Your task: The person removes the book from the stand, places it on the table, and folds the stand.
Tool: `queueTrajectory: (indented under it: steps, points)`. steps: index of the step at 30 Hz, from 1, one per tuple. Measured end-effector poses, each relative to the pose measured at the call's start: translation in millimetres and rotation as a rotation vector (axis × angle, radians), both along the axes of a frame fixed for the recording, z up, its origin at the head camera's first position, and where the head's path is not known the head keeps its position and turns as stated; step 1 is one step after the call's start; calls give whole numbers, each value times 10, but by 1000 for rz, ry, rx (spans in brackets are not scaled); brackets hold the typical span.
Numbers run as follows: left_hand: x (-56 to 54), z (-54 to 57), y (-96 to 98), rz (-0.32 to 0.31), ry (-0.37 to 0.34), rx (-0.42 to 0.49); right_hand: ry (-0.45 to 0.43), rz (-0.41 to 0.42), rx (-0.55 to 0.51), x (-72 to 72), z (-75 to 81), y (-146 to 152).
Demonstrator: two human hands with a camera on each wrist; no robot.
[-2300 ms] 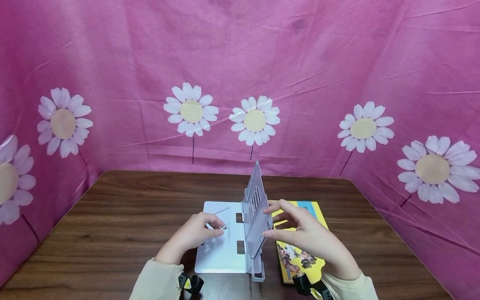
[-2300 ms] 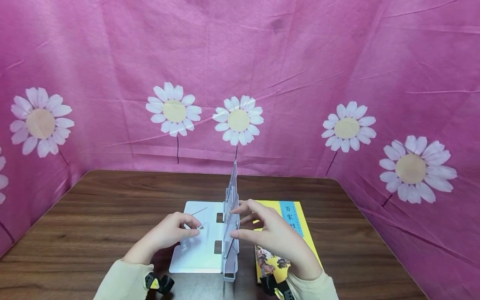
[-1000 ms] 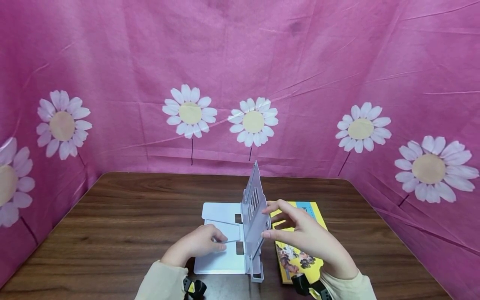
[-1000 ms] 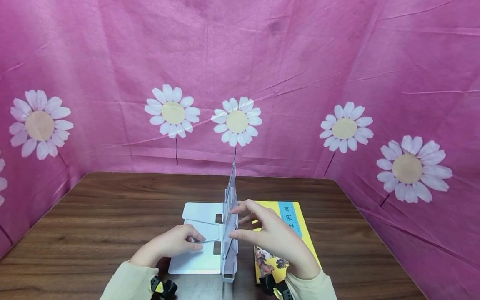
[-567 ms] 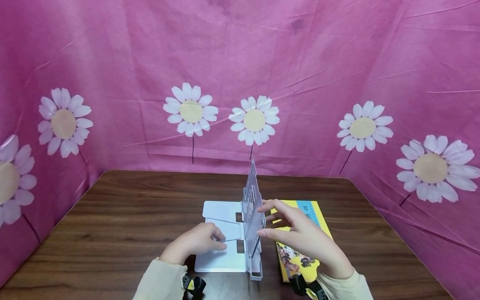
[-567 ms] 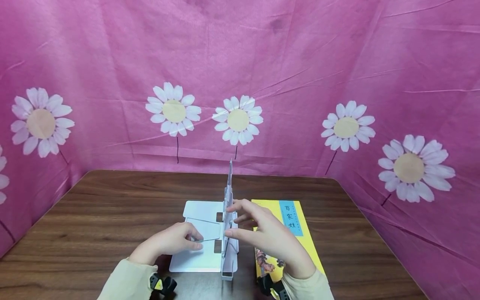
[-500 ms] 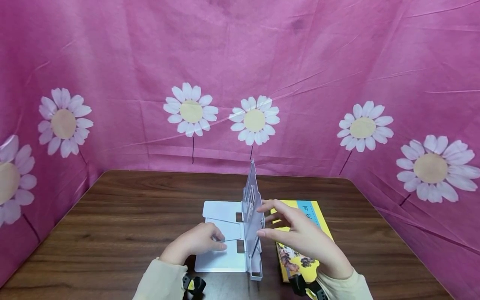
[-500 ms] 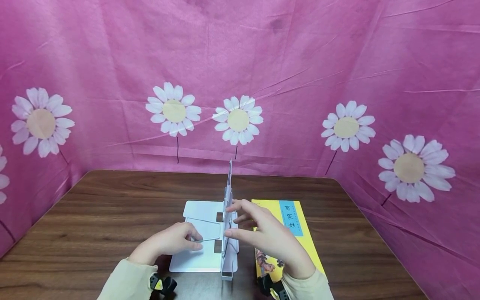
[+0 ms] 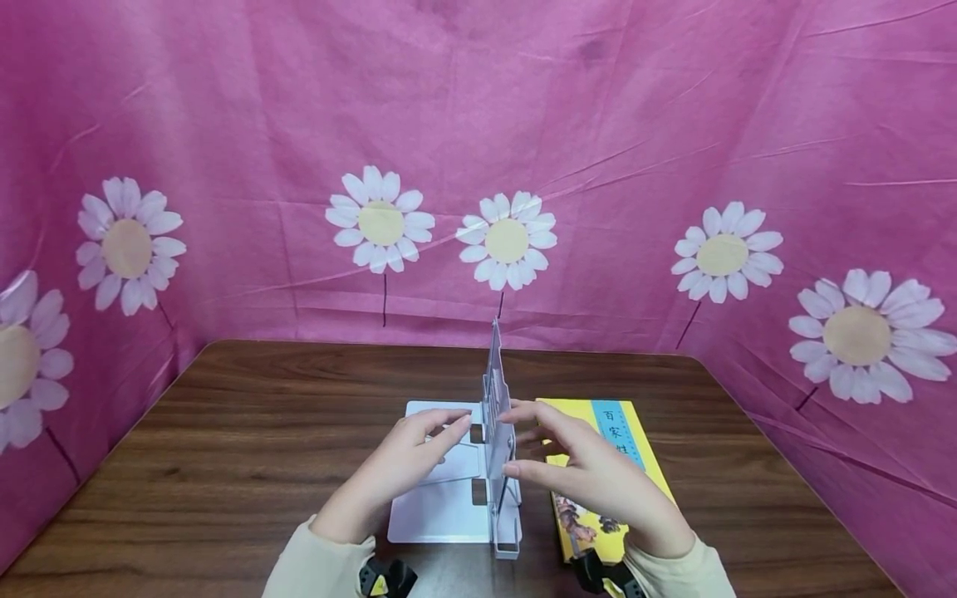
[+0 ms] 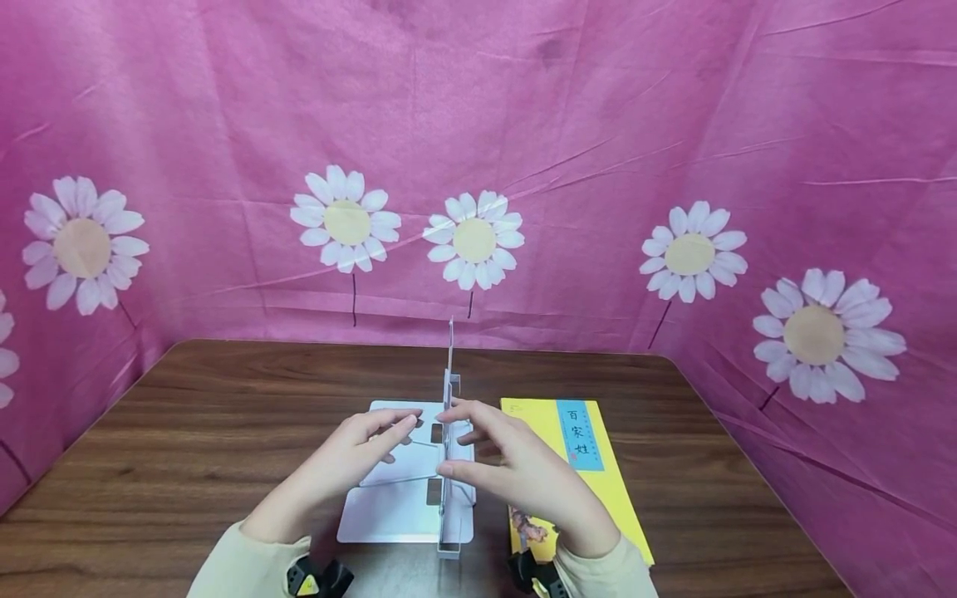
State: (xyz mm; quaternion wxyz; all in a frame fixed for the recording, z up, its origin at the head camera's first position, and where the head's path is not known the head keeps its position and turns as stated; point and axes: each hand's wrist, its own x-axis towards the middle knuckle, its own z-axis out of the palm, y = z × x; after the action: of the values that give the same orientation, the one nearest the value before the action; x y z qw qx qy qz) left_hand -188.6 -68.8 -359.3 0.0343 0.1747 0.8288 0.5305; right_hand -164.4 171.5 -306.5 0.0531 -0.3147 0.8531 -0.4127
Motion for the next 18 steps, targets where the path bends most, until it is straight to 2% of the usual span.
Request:
queueTrajectory:
  steps: [9, 13, 18]
  points:
    - [117, 129, 38, -135, -47, 41, -1, 24, -29, -7, -46, -44]
    - [180, 193, 52, -187, -42, 40, -13, 37, -32, -3, -60, -78]
    - [215, 233, 60, -194, -30, 27, -30, 31, -19, 7, -76, -107]
